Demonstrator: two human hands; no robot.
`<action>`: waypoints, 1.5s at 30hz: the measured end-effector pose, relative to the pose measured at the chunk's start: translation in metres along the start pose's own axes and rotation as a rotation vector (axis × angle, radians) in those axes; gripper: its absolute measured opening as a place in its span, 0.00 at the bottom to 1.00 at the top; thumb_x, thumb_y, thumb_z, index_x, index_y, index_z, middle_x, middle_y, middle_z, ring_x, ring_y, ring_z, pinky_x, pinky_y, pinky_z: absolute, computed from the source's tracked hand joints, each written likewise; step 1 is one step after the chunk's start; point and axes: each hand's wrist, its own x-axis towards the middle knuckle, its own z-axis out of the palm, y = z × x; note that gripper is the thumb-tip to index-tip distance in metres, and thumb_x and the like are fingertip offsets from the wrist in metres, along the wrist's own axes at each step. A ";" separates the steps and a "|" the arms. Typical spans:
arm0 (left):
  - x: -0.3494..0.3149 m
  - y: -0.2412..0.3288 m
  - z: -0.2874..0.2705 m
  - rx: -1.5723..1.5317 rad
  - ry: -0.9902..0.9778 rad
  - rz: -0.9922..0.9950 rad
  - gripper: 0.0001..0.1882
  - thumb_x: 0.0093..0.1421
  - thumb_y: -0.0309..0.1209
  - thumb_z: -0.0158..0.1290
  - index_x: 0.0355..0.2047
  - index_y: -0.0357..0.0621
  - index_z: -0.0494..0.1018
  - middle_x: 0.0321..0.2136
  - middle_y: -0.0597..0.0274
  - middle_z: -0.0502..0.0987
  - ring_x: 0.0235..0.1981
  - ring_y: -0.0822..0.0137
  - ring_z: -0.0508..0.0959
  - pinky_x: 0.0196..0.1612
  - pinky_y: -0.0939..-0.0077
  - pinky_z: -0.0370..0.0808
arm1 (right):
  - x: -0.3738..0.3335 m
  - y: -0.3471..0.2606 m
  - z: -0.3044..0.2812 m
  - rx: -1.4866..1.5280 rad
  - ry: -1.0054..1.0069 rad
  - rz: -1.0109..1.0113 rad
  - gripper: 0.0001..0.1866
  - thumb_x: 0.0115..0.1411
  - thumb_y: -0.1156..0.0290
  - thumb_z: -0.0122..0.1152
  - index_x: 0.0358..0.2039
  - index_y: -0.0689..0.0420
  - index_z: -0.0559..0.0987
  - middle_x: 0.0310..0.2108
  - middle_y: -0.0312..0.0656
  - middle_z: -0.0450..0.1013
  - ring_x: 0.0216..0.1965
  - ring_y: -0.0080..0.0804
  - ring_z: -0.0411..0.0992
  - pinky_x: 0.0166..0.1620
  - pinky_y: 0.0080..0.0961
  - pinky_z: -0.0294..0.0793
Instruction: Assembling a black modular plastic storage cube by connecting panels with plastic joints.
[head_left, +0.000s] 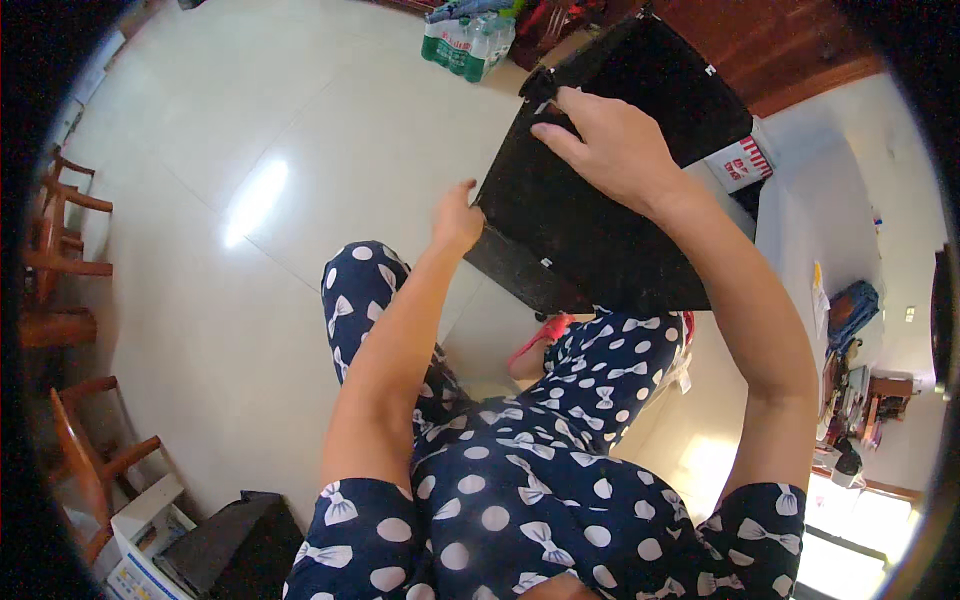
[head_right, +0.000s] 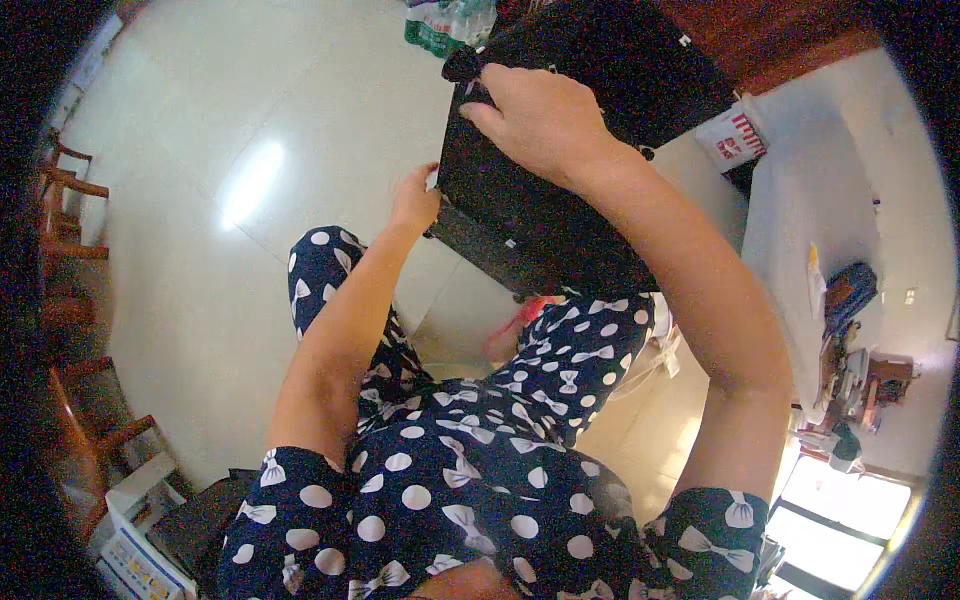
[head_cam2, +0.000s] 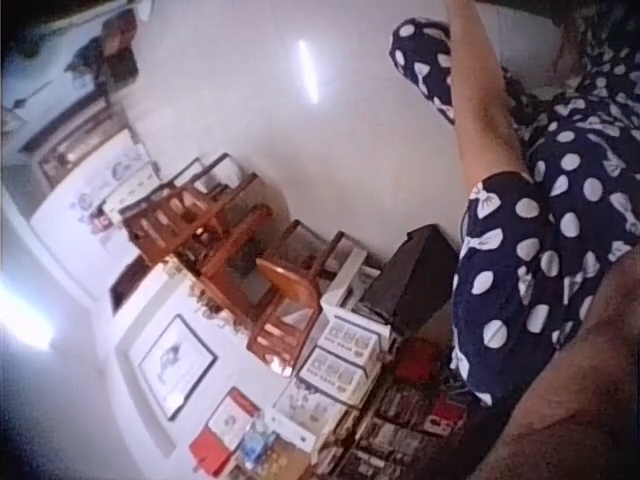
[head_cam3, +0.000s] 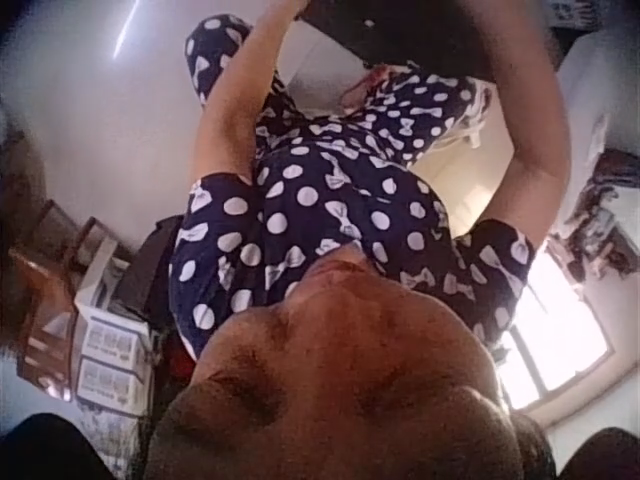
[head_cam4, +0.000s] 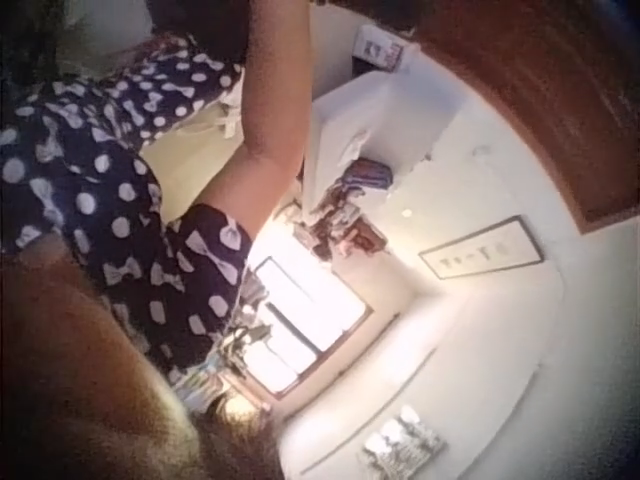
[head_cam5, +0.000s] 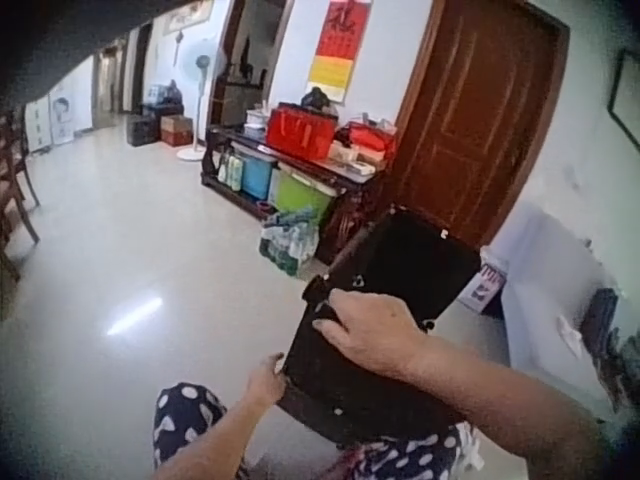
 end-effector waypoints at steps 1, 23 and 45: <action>0.001 0.003 0.001 0.065 -0.163 -0.056 0.22 0.55 0.28 0.50 0.51 0.46 0.72 0.44 0.45 0.77 0.49 0.48 0.76 0.52 0.58 0.71 | 0.005 0.000 -0.004 0.029 -0.063 0.060 0.22 0.59 0.49 0.54 0.30 0.58 0.79 0.27 0.54 0.76 0.31 0.54 0.76 0.36 0.48 0.75; 0.007 -0.032 0.029 0.043 -0.424 0.051 0.27 0.57 0.28 0.47 0.59 0.43 0.61 0.45 0.41 0.76 0.50 0.45 0.74 0.52 0.57 0.70 | 0.004 0.007 -0.014 0.174 -0.174 0.117 0.24 0.61 0.53 0.54 0.21 0.62 0.78 0.21 0.55 0.73 0.27 0.54 0.74 0.33 0.47 0.71; 0.003 0.003 0.007 -0.420 -0.575 -0.315 0.29 0.64 0.44 0.39 0.60 0.41 0.63 0.48 0.49 0.75 0.51 0.54 0.72 0.55 0.65 0.64 | -0.003 0.006 -0.030 0.250 -0.123 0.035 0.21 0.61 0.62 0.54 0.19 0.68 0.75 0.14 0.52 0.68 0.16 0.40 0.65 0.24 0.36 0.63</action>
